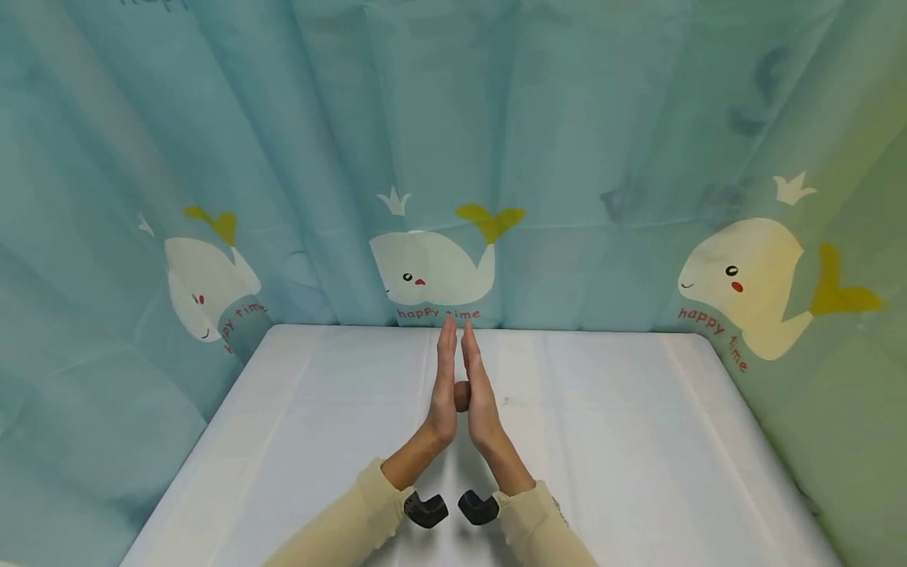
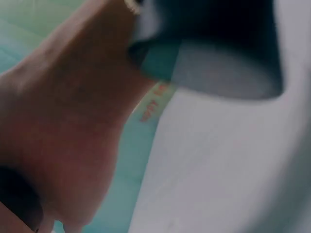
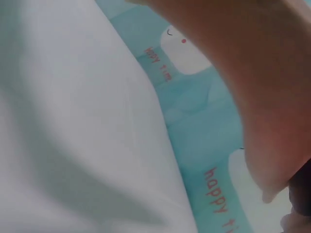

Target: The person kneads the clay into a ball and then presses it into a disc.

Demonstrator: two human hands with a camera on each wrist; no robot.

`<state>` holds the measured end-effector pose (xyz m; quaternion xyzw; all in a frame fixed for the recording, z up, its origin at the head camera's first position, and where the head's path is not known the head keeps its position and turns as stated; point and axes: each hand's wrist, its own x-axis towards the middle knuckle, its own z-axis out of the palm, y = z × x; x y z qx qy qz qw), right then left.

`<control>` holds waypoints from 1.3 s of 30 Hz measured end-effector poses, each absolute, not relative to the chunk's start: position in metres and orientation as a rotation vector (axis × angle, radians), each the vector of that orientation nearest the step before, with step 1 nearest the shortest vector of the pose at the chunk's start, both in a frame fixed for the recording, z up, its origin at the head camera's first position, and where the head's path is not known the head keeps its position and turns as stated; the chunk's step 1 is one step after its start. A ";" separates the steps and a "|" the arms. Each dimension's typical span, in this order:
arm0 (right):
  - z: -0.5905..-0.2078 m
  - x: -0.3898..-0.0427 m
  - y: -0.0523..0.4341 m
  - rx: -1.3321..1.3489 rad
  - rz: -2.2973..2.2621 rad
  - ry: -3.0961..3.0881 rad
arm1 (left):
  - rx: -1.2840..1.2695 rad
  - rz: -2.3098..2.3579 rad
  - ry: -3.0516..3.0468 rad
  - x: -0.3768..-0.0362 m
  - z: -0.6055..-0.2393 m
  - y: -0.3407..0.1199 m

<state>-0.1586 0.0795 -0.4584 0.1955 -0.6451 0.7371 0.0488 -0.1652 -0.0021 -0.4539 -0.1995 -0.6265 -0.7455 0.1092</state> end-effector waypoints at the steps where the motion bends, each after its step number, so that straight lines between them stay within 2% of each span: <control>1: -0.459 -0.157 0.078 0.596 2.259 -1.959 | -0.580 -2.166 -1.847 -0.167 -0.454 -0.003; 8: -0.459 -0.150 0.075 0.647 2.268 -1.934 | -0.569 -2.023 -1.917 -0.182 -0.458 -0.008; 16: -0.452 -0.154 0.085 0.538 2.161 -1.981 | -0.641 -1.915 -2.105 -0.172 -0.472 -0.004; 23: -0.449 -0.159 0.085 0.470 2.279 -1.937 | -0.713 -2.045 -2.035 -0.163 -0.467 -0.004; 31: -0.458 -0.164 0.084 0.542 2.410 -1.866 | -0.689 -2.158 -1.963 -0.155 -0.449 -0.007; 39: -0.466 -0.160 0.075 0.722 2.351 -1.784 | -0.523 -2.193 -1.915 -0.179 -0.451 -0.008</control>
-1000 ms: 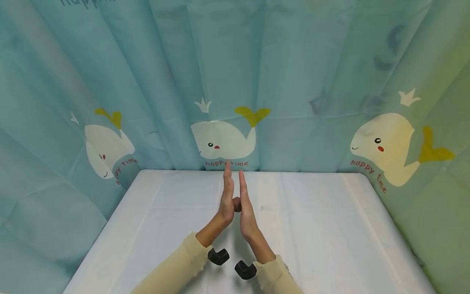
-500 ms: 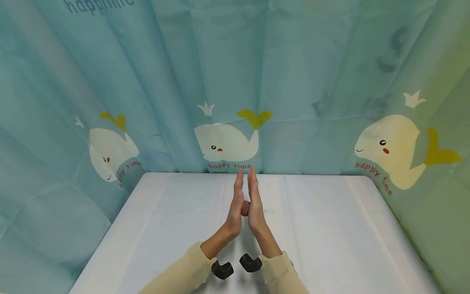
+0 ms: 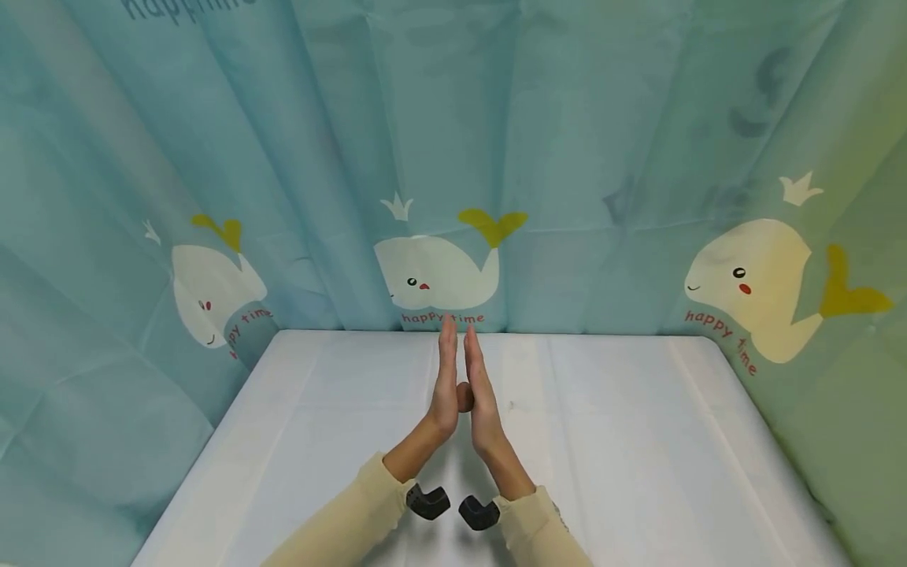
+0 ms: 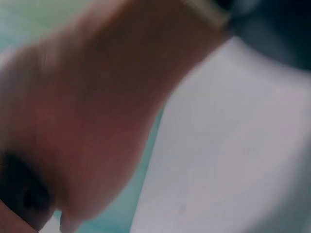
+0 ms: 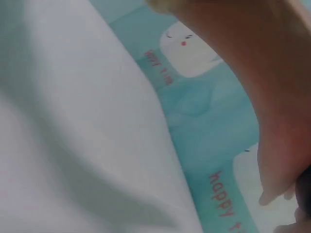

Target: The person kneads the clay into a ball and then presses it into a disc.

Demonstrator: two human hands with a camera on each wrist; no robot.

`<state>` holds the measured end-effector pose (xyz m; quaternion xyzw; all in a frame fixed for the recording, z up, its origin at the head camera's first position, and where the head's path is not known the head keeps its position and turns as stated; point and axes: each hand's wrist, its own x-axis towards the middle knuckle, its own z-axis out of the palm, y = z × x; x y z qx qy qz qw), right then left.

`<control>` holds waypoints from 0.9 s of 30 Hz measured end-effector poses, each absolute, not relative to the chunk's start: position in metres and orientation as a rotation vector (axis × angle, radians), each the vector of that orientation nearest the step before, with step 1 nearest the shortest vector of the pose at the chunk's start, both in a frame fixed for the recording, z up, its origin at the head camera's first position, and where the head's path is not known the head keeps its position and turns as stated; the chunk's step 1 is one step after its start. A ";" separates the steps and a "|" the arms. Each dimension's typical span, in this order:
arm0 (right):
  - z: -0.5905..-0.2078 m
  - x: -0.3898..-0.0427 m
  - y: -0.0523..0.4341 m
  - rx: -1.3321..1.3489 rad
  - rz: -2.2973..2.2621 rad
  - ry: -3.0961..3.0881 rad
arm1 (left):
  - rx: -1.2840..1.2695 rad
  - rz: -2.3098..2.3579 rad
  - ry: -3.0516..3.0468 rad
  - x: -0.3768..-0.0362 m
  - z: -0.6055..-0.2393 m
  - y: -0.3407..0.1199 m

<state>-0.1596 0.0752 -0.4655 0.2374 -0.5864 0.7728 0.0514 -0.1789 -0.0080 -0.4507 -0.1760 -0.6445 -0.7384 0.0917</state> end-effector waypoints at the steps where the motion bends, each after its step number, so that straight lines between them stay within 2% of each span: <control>1: -0.466 -0.159 0.075 0.709 2.351 -1.794 | -0.506 -2.183 -1.924 -0.183 -0.452 -0.008; 8: -0.462 -0.156 0.076 0.622 2.253 -1.857 | -0.451 -2.140 -2.044 -0.195 -0.470 -0.008; 16: -0.454 -0.163 0.079 0.495 2.194 -1.946 | -0.662 -2.166 -1.998 -0.179 -0.467 -0.004; 23: -0.459 -0.172 0.088 0.407 2.308 -1.970 | -0.703 -2.168 -2.036 -0.162 -0.457 -0.006; 27: -0.465 -0.175 0.088 0.441 2.371 -1.913 | -0.710 -2.183 -2.032 -0.158 -0.452 -0.007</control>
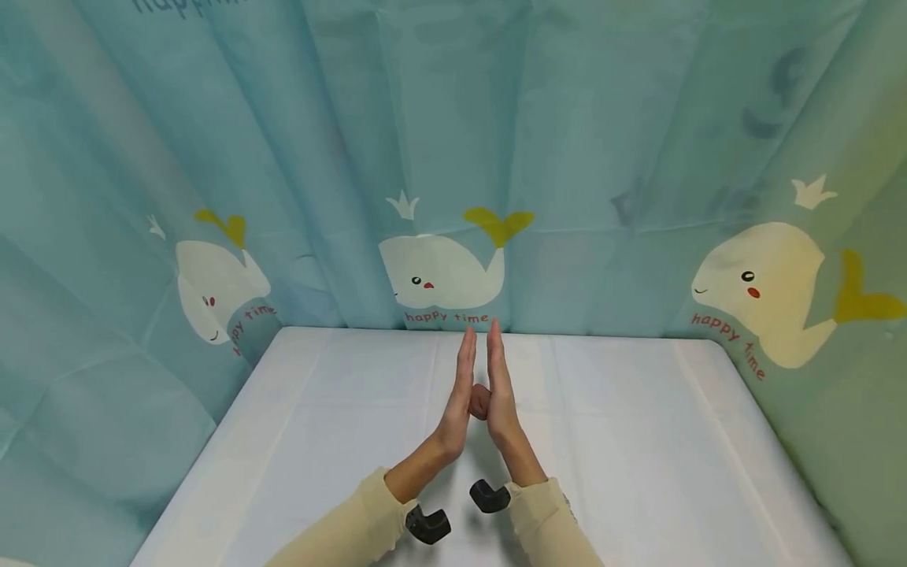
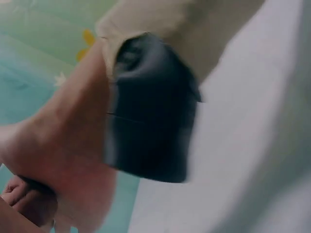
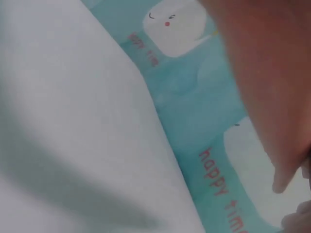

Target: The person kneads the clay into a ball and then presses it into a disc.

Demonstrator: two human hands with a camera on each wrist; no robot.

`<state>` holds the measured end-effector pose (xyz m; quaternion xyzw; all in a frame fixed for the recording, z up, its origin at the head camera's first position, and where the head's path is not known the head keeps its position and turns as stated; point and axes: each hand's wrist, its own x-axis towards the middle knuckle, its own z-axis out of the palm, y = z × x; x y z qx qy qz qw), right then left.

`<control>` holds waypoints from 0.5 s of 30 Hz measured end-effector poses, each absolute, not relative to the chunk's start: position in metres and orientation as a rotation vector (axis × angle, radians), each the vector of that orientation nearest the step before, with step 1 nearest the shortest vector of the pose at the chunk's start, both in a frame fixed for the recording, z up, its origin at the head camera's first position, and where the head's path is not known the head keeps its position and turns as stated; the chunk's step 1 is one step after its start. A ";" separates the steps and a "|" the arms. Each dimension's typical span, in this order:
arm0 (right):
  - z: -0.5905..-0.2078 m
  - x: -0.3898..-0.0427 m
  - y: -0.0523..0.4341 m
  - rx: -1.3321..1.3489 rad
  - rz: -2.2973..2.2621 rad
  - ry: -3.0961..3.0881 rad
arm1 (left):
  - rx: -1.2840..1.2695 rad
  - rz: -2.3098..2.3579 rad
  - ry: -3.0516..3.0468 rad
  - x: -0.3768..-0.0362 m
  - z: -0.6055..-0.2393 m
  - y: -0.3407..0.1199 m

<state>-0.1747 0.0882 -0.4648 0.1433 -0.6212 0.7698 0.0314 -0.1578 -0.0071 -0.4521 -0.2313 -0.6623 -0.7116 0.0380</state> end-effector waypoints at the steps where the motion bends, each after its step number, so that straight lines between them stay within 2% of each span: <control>1: -0.466 -0.174 0.087 0.467 2.373 -1.903 | -0.702 -2.183 -2.023 -0.159 -0.451 -0.007; 6: -0.465 -0.168 0.076 0.589 2.297 -1.904 | -0.617 -2.164 -1.948 -0.174 -0.448 -0.009; 15: -0.454 -0.161 0.070 0.586 2.200 -1.911 | -0.536 -2.110 -1.944 -0.191 -0.463 -0.009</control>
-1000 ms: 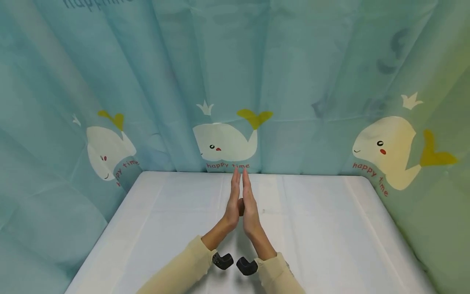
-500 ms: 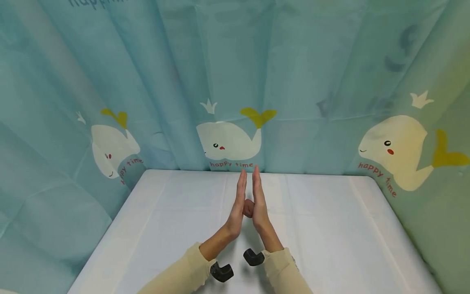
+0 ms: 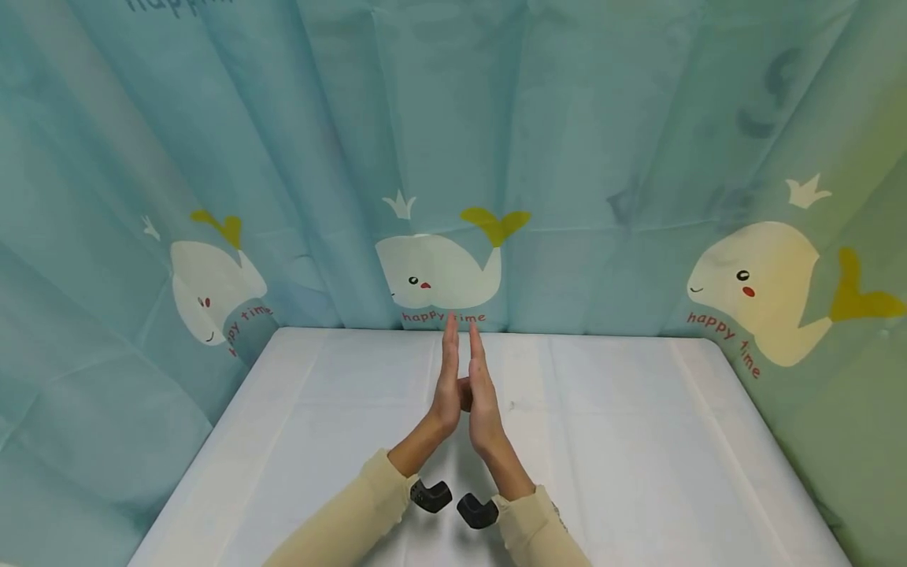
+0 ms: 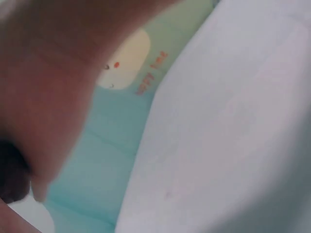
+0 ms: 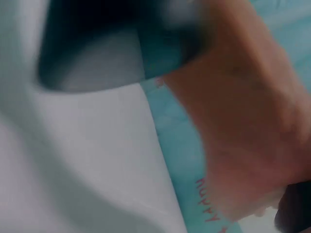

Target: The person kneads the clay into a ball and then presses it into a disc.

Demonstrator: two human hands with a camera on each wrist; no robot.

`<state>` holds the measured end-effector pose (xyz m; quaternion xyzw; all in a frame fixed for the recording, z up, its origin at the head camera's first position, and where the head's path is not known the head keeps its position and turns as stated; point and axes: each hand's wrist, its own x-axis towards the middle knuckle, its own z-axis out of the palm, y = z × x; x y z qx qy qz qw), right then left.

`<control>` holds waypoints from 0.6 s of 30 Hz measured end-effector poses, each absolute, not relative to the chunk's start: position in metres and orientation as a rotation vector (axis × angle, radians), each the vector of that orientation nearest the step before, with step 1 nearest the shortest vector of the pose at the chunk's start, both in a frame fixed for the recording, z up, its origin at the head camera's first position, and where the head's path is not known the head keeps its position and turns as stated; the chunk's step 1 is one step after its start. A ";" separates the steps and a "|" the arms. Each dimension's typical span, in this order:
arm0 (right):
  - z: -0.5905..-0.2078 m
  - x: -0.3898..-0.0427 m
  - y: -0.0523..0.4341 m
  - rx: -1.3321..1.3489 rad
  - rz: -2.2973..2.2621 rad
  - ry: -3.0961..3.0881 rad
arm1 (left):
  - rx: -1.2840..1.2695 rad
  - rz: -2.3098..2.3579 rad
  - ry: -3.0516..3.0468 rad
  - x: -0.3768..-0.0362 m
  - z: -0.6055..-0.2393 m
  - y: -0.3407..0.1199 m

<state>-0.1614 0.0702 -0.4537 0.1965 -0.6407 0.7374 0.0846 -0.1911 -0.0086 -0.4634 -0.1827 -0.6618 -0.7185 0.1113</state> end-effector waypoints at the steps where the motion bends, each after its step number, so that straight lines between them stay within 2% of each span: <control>1: -0.453 -0.161 0.071 0.577 2.192 -1.920 | -0.538 -2.111 -1.948 -0.191 -0.465 -0.009; 8: -0.456 -0.169 0.078 0.531 2.123 -1.981 | -0.589 -2.200 -1.993 -0.181 -0.473 -0.005; 18: -0.467 -0.179 0.088 0.512 2.230 -1.970 | -0.623 -2.230 -1.963 -0.168 -0.463 -0.002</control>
